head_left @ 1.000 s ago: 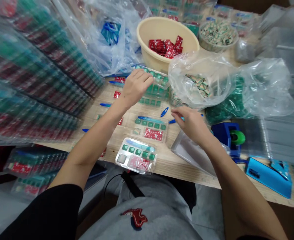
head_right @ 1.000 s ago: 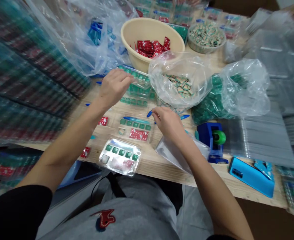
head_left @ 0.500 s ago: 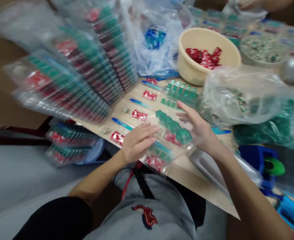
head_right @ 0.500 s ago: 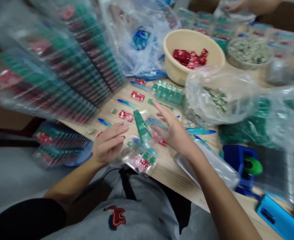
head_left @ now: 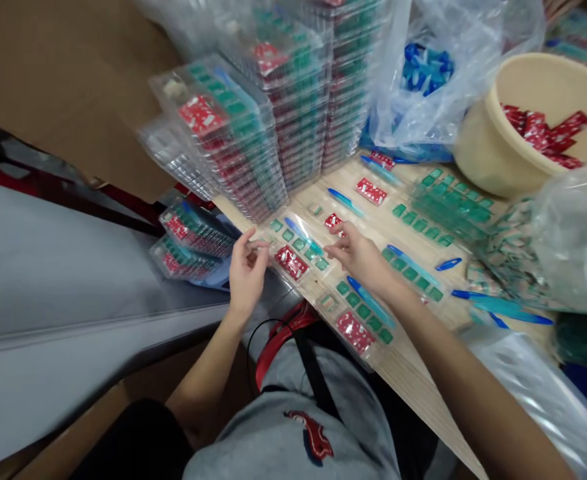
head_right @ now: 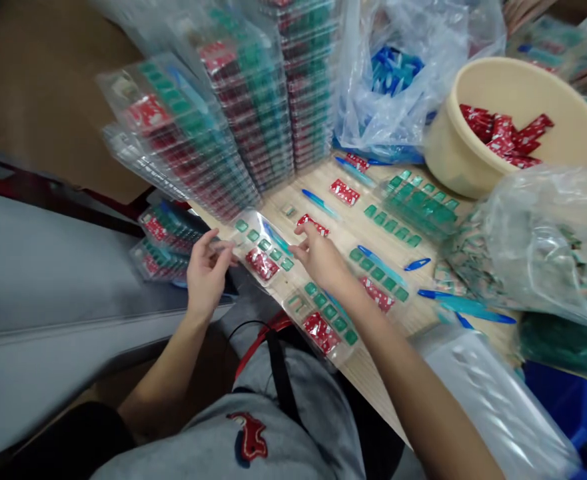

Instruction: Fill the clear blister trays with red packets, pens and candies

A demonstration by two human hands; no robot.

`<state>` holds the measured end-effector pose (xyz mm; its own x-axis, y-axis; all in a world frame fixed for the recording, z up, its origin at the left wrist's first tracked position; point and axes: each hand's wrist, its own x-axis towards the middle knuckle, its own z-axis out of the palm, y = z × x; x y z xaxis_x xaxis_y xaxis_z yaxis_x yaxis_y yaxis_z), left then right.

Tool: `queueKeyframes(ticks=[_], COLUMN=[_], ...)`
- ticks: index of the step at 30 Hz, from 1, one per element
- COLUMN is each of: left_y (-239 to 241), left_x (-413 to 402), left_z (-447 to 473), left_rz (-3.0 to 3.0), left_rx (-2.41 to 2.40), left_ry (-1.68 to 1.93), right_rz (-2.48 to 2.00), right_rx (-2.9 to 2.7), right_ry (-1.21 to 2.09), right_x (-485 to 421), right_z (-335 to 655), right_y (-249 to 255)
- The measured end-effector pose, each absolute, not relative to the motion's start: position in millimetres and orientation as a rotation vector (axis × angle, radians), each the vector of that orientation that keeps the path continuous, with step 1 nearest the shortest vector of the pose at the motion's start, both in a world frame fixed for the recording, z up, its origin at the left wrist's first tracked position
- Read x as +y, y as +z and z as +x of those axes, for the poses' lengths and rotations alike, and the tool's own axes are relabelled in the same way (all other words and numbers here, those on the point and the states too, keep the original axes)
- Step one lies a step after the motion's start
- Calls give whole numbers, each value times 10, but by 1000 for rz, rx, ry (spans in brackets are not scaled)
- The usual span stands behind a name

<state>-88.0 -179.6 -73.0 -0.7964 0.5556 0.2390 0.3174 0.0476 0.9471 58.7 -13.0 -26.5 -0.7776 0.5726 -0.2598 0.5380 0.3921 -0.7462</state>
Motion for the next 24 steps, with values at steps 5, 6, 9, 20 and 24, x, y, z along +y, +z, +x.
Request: queueKeyframes(ticks=[5, 6, 9, 20, 24], left_y=[-978, -1002, -995, -254, -266], left_x=[-1705, -1707, -1745, -70, 844], left_z=[-1219, -1223, -1164, -304, 73], left_rz=[981, 1019, 1119, 2209, 2303], left_rx=[2643, 2681, 2734, 1739, 1455], left_ry=[1301, 1208, 1011, 1166, 854], right_rz=[-1140, -1160, -1212, -1231, -1353], right_rx=[-2769, -2805, -2913, -3108, -3035], right_ry=[1059, 1002, 852, 795, 856], right_x=[-326, -360, -438, -354, -324], right_z=[307, 291, 310, 1207, 1536], right_y=[-349, -342, -270, 324, 392])
